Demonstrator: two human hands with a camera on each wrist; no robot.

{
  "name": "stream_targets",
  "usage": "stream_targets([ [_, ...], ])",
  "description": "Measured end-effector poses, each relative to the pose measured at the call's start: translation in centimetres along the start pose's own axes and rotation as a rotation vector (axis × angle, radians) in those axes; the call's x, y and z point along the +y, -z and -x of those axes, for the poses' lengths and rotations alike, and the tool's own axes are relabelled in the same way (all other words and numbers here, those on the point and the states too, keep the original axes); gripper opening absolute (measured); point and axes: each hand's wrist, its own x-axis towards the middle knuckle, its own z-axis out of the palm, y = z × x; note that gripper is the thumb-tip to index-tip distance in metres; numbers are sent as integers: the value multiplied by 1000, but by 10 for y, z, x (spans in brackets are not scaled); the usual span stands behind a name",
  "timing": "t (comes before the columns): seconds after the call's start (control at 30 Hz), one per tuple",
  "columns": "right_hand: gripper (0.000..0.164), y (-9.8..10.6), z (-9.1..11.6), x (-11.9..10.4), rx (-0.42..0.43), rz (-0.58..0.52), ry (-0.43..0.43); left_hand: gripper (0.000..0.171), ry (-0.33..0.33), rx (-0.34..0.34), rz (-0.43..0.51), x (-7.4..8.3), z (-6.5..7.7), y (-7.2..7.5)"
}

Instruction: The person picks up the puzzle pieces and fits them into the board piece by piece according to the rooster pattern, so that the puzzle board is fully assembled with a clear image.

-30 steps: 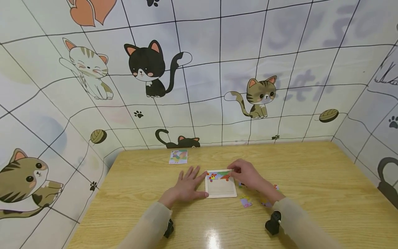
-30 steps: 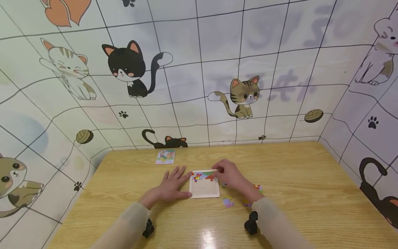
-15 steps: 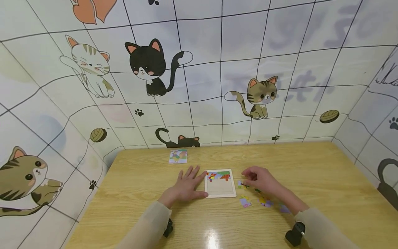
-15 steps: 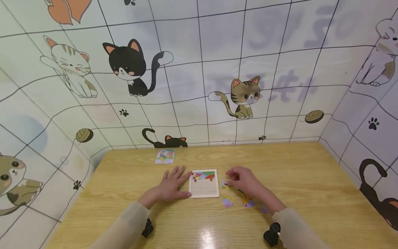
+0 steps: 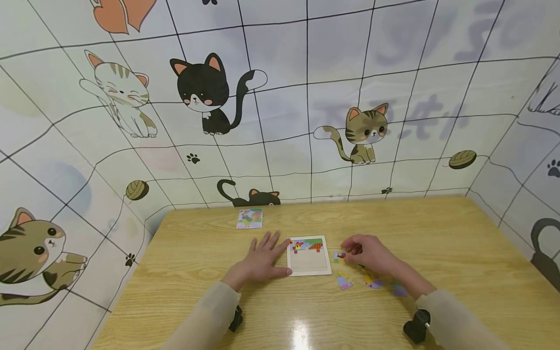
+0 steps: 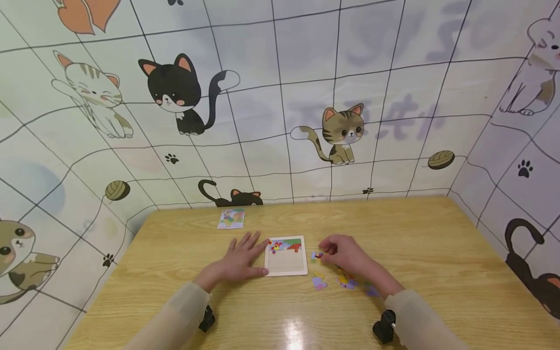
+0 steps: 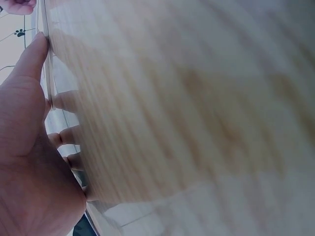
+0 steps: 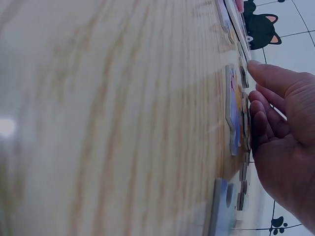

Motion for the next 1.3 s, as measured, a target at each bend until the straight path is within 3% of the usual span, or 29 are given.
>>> stream_targets([
  [0.2, 29, 0, -1, 0, -17, 35, 21, 83, -5, 6, -1, 1, 1, 1],
  [0.53, 14, 1, -3, 2, -46, 75, 59, 84, -2, 9, -1, 0, -1, 1],
  [0.8, 17, -2, -2, -6, -74, -23, 34, 84, -5, 6, 6, 1, 0, 1],
  [1.13, 8, -5, -8, -14, -25, 10, 36, 83, -12, 8, 13, 0, 1, 0],
  [1.3, 9, -14, -18, -22, -17, -56, 47, 83, -9, 6, 13, 0, 1, 0],
])
